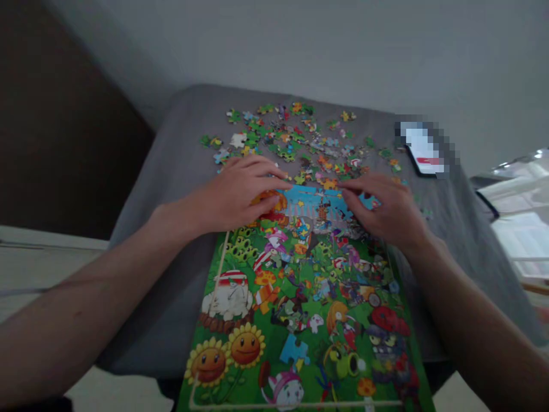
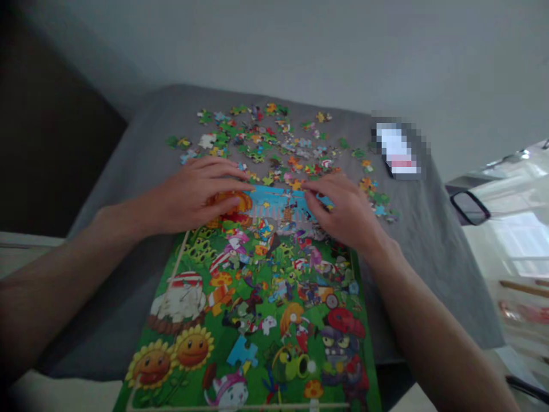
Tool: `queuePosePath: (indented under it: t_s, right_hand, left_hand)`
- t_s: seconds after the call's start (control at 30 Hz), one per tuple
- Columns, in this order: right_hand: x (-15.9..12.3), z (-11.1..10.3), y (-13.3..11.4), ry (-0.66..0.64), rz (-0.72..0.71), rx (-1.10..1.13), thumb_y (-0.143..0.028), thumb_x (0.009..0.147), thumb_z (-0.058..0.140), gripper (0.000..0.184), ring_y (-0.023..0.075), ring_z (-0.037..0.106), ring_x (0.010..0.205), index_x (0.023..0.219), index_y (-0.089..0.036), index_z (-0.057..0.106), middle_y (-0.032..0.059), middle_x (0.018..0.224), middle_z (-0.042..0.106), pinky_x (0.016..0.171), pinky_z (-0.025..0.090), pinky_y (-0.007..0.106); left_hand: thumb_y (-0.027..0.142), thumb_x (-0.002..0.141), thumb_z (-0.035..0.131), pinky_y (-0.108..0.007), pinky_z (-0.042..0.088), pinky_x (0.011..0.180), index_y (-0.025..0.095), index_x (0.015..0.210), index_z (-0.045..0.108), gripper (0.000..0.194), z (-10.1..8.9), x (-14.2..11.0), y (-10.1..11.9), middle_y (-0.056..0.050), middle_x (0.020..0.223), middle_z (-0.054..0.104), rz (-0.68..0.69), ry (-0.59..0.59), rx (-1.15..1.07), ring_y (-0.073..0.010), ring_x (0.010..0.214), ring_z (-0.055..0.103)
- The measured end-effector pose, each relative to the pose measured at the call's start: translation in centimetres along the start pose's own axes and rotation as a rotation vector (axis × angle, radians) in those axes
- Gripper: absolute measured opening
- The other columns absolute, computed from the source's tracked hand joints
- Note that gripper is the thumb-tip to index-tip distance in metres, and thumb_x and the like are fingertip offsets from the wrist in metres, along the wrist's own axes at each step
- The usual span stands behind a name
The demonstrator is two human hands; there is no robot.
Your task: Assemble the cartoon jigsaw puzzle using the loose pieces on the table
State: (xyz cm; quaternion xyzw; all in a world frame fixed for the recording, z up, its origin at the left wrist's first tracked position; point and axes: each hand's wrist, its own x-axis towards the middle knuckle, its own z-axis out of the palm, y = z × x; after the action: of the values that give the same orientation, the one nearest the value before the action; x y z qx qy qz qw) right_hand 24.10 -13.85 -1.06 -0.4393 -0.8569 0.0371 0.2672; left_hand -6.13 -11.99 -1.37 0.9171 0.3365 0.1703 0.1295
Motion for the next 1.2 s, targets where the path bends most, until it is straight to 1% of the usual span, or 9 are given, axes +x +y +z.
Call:
queuePosePath:
  t_s: [0.1,0.23,0.37,0.57,0.77,0.9,1.0,1.1,1.2]
  right_hand:
    - [-0.4,0.7,-0.5,-0.083,-0.09,0.051,-0.025,0.096,0.055,0.022,0.0238,0.064,0.1,0.112,-0.021,0.07,0.0089,0.104,0.071,0.091,0.05,0.042]
    - [-0.6,1.6,-2.5,-0.237,-0.2,0.084,-0.035,0.098,0.055,0.033,0.028,0.054,0.115,0.127,-0.021,0.064,0.012,0.123,0.064,0.1,0.045,0.049]
    - [-0.7,2.4,-4.1,-0.339,-0.175,0.054,-0.034,0.098,0.056,0.035,0.0322,0.044,0.126,0.131,-0.023,0.063,0.0122,0.135,0.057,0.104,0.04,0.053]
    - [-0.4,2.3,-4.7,-0.336,-0.09,0.124,-0.028,0.096,0.061,0.022,0.031,0.046,0.122,0.115,-0.02,0.069,0.0114,0.13,0.06,0.102,0.038,0.049]
    - [-0.1,2.2,-5.0,-0.35,-0.016,0.227,-0.023,0.092,0.066,0.014,0.0281,0.05,0.113,0.106,-0.019,0.066,0.0104,0.117,0.065,0.099,0.039,0.045]
    - [-0.1,2.0,-4.8,-0.372,-0.005,0.423,-0.015,0.091,0.063,0.005,0.0219,0.057,0.102,0.092,-0.019,0.063,0.0056,0.096,0.068,0.092,0.045,0.037]
    - [-0.2,1.8,-4.8,-0.379,0.046,0.491,-0.014,0.091,0.06,0.009,0.0175,0.061,0.087,0.085,-0.02,0.062,0.0027,0.087,0.067,0.081,0.048,0.032]
    - [-0.4,1.7,-5.0,-0.319,-0.013,0.44,-0.016,0.093,0.059,0.007,0.0186,0.062,0.091,0.095,-0.02,0.064,0.0044,0.093,0.069,0.084,0.049,0.034]
    - [-0.5,1.9,-5.7,-0.313,-0.122,0.36,-0.024,0.097,0.058,0.02,0.0223,0.061,0.103,0.115,-0.021,0.065,0.0071,0.107,0.07,0.094,0.047,0.041]
  left_hand:
    - [0.04,0.099,0.045,-0.048,0.034,0.112,0.029,0.128,0.065,0.037,0.0,0.0,0.0,-0.004,0.132,0.064,-0.033,-0.006,0.03,-0.026,0.13,0.049]
    - [0.042,0.1,0.045,-0.049,0.033,0.113,0.033,0.129,0.064,0.036,0.1,-0.1,0.3,-0.002,0.136,0.062,-0.046,-0.02,0.052,-0.0263,0.132,0.047]
    - [0.044,0.101,0.043,-0.05,0.032,0.114,0.035,0.129,0.064,0.037,0.1,-0.2,0.4,-0.001,0.136,0.061,-0.056,-0.049,0.063,-0.0264,0.133,0.046]
    - [0.051,0.1,0.043,-0.054,0.033,0.113,0.038,0.132,0.062,0.04,-0.1,-0.3,0.0,-0.002,0.137,0.062,-0.067,-0.037,0.047,-0.0286,0.132,0.048]
    - [0.045,0.099,0.048,-0.053,0.036,0.111,0.042,0.132,0.061,0.036,-0.4,-0.5,0.2,0.001,0.135,0.064,-0.03,-0.023,0.044,-0.0275,0.132,0.048]
    - [0.044,0.1,0.045,-0.052,0.034,0.113,0.038,0.13,0.064,0.036,-0.8,-0.5,0.4,-0.001,0.135,0.063,-0.044,-0.027,0.056,-0.0265,0.132,0.047]
    - [0.041,0.1,0.045,-0.049,0.033,0.114,0.034,0.127,0.065,0.035,-1.1,-0.6,0.3,-0.002,0.135,0.063,-0.048,-0.021,0.054,-0.0249,0.131,0.047]
    - [0.035,0.1,0.047,-0.048,0.033,0.114,0.027,0.126,0.066,0.034,-1.2,-0.7,-0.1,-0.005,0.134,0.064,-0.033,0.004,0.048,-0.0243,0.13,0.048]
    - [0.031,0.098,0.05,-0.048,0.033,0.113,0.025,0.124,0.067,0.032,-1.3,-0.7,-0.2,-0.006,0.131,0.066,-0.046,0.04,0.038,-0.0244,0.129,0.049]
